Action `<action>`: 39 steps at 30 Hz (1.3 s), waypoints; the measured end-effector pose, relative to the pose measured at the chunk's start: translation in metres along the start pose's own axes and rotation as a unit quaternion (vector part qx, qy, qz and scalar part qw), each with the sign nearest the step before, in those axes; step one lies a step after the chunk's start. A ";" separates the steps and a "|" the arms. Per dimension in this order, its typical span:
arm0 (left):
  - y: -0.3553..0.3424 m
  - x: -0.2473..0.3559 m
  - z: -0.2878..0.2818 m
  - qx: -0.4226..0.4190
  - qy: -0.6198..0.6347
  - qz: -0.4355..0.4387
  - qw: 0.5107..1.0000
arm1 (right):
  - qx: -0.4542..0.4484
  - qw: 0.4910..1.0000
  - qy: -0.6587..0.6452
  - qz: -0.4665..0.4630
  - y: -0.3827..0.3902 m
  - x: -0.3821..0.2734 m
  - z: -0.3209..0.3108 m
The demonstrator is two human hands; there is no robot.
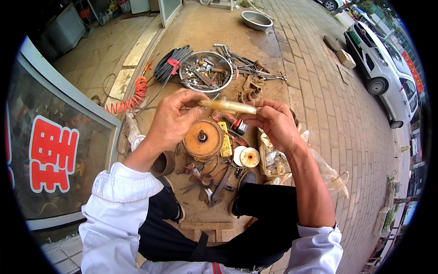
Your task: The person sits on the ground and assembles a mechanical component, likely a clutch or brake drum. They insert a small metal pin into a circular disc, place the disc onto a central shaft, and then fit a larger metal housing over the assembly. They use a hammer to tap the components into place.
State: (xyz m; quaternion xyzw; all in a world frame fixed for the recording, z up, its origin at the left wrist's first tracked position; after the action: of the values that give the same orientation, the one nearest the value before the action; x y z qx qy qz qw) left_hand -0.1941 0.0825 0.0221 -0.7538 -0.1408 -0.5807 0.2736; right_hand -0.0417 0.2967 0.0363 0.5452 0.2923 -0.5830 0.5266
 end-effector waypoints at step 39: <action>-0.009 -0.024 -0.010 0.005 0.074 -0.247 0.966 | 0.076 0.993 0.084 0.009 -0.022 0.021 0.017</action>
State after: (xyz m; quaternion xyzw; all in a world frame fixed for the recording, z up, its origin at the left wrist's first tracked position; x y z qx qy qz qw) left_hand -0.2132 0.0865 0.0028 -0.6491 -0.3046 -0.6839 0.1347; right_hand -0.0644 0.2810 0.0153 0.6336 0.2853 -0.5509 0.4622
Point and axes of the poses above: each hand's wrist, its own y-axis away from the middle knuckle, its own z-axis out of the palm, x = y × z, the point moved 2 cm from there along -y, towards the middle knuckle, and after that the axes turned 6 degrees about -x, right-handed, at the moved point
